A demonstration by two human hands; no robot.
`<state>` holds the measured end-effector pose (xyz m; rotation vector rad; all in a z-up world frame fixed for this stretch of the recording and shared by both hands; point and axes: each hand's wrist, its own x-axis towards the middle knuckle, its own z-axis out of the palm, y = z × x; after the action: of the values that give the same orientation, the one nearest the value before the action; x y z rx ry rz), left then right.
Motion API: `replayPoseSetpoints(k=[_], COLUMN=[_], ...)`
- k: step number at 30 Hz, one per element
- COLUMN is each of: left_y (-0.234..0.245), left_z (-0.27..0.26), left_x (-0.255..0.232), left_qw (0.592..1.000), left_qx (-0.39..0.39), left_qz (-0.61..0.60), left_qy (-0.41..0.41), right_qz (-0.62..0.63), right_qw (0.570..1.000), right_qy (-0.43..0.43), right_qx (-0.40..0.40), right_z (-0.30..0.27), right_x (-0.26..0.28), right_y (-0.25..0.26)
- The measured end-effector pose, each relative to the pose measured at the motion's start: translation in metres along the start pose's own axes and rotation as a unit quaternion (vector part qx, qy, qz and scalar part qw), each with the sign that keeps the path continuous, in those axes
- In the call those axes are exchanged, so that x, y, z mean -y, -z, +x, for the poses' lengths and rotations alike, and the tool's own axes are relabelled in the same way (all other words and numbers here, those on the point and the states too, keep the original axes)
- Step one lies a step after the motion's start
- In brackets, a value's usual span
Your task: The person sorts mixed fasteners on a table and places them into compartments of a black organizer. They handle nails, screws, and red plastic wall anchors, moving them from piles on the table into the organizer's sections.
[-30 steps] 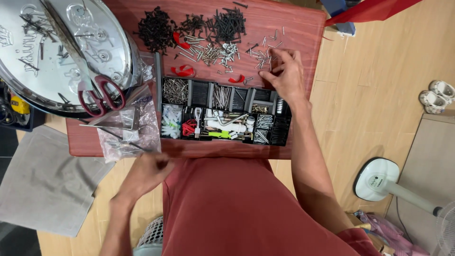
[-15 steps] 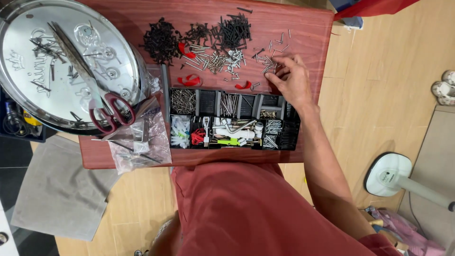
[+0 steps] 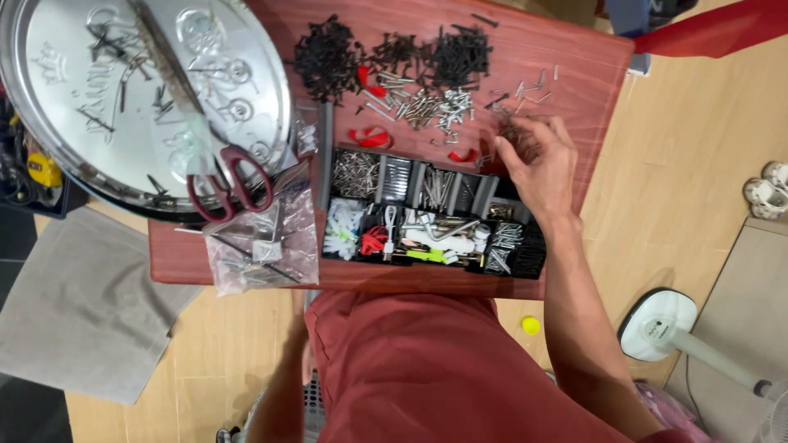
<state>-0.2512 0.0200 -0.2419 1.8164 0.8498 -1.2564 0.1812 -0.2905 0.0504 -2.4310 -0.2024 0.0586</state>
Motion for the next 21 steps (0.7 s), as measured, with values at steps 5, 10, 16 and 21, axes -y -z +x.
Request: replayPoseSetpoints(k=[5, 10, 16, 21], left_y=[0.075, 0.116, 0.132, 0.147], left_z=[-0.007, -0.12, -0.16, -0.175], left_x=[-0.023, -0.097, -0.15, -0.162], left_qw=[0.987, 0.989, 0.967, 0.968], left_qx=[-0.137, -0.087, -0.045, 0.014], left_qz=[0.061, 0.04, -0.061, -0.08], left_qy=[-0.056, -0.116, -0.243, -0.238], right_qz=[-0.006, 0.021, 0.038, 0.0], right_qw=[1.0, 0.999, 0.996, 1.0], right_qy=[0.002, -0.031, 0.048, 0.022], right_qx=[-0.02, -0.007, 0.063, 0.017], right_z=[-0.029, -0.076, -0.106, -0.098], right_x=[0.028, 0.043, 0.069, 0.069], right_y=[-0.005, 0.0, -0.003, 0.008])
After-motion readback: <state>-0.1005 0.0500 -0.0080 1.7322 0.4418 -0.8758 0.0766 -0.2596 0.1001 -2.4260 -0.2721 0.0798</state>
